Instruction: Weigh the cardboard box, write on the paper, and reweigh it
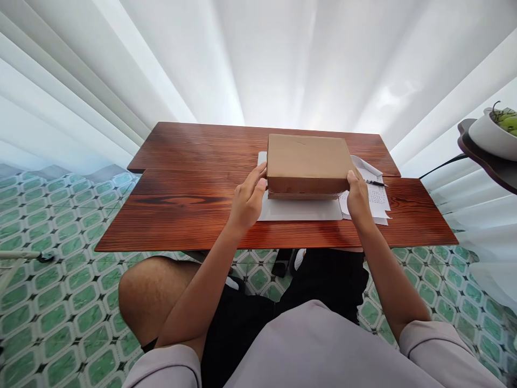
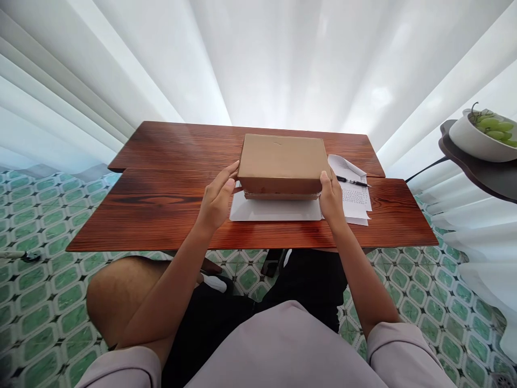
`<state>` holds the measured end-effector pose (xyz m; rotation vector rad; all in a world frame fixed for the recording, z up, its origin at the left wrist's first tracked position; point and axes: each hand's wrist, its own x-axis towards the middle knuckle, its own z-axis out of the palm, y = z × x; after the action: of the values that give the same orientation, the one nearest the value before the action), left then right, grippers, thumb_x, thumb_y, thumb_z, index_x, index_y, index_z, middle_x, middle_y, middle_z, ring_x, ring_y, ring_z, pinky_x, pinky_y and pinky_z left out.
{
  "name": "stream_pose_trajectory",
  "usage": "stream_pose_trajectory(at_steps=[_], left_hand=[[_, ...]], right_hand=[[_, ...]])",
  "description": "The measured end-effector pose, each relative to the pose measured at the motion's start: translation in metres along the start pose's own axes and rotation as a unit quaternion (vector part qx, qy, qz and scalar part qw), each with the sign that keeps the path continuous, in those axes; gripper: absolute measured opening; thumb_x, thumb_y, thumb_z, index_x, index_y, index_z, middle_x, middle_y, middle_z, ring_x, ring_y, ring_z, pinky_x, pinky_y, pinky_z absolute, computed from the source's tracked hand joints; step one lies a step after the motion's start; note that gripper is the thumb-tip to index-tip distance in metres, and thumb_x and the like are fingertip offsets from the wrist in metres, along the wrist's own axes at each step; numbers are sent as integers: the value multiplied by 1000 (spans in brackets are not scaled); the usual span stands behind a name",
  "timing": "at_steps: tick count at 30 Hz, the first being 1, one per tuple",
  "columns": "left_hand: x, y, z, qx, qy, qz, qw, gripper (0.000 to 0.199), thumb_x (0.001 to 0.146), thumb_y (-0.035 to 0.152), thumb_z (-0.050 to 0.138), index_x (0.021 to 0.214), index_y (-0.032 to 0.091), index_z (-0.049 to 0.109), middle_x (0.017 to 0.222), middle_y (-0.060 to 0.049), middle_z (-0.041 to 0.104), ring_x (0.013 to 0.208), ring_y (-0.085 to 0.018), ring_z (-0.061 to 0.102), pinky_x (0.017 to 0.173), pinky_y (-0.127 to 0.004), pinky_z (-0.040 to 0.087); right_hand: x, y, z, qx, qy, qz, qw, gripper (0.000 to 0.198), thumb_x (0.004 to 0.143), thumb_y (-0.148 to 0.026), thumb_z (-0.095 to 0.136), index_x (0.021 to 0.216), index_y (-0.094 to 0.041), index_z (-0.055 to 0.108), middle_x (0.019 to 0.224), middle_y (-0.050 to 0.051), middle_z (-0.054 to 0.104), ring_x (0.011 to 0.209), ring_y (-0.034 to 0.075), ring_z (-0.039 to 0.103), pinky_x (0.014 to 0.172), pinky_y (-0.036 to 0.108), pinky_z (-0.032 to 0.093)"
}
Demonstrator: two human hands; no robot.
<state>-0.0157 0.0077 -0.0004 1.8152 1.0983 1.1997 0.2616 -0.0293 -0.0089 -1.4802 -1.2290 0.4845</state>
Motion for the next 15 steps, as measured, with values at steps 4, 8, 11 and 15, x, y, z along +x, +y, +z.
stream_pose_trajectory(at_steps=[4, 8, 11, 15], left_hand=[[-1, 2, -2, -8, -7, -5, 1000, 48, 103, 38, 38, 146, 21, 52, 144, -6, 57, 130, -24, 56, 108, -38, 49], [-2, 1, -1, -14, -3, -11, 1000, 48, 102, 38, 40, 145, 20, 52, 138, -7, 61, 128, -24, 58, 102, -37, 53], [-2, -1, 0, -16, 2, -21, 1000, 48, 102, 38, 41, 144, 19, 53, 134, -8, 64, 126, -25, 59, 101, -38, 54], [-2, -5, 0, -5, 5, -34, 999, 47, 101, 41, 42, 141, 20, 55, 130, -9, 66, 122, -27, 62, 101, -41, 54]], right_hand=[[-1, 1, 2, 3, 0, 2, 1000, 49, 102, -50, 39, 138, -25, 60, 144, 6, 59, 138, 25, 48, 121, 45, 30], [-2, 1, 3, 1, 1, -5, 1000, 49, 102, -50, 40, 138, -25, 60, 144, 6, 59, 136, 25, 50, 120, 45, 30], [-2, 1, 3, -6, 3, -1, 1000, 50, 101, -52, 40, 137, -24, 61, 143, 7, 59, 137, 26, 48, 120, 46, 30], [-3, 0, 4, -21, 9, -1, 1000, 50, 101, -54, 39, 136, -25, 61, 142, 7, 59, 139, 27, 47, 120, 48, 29]])
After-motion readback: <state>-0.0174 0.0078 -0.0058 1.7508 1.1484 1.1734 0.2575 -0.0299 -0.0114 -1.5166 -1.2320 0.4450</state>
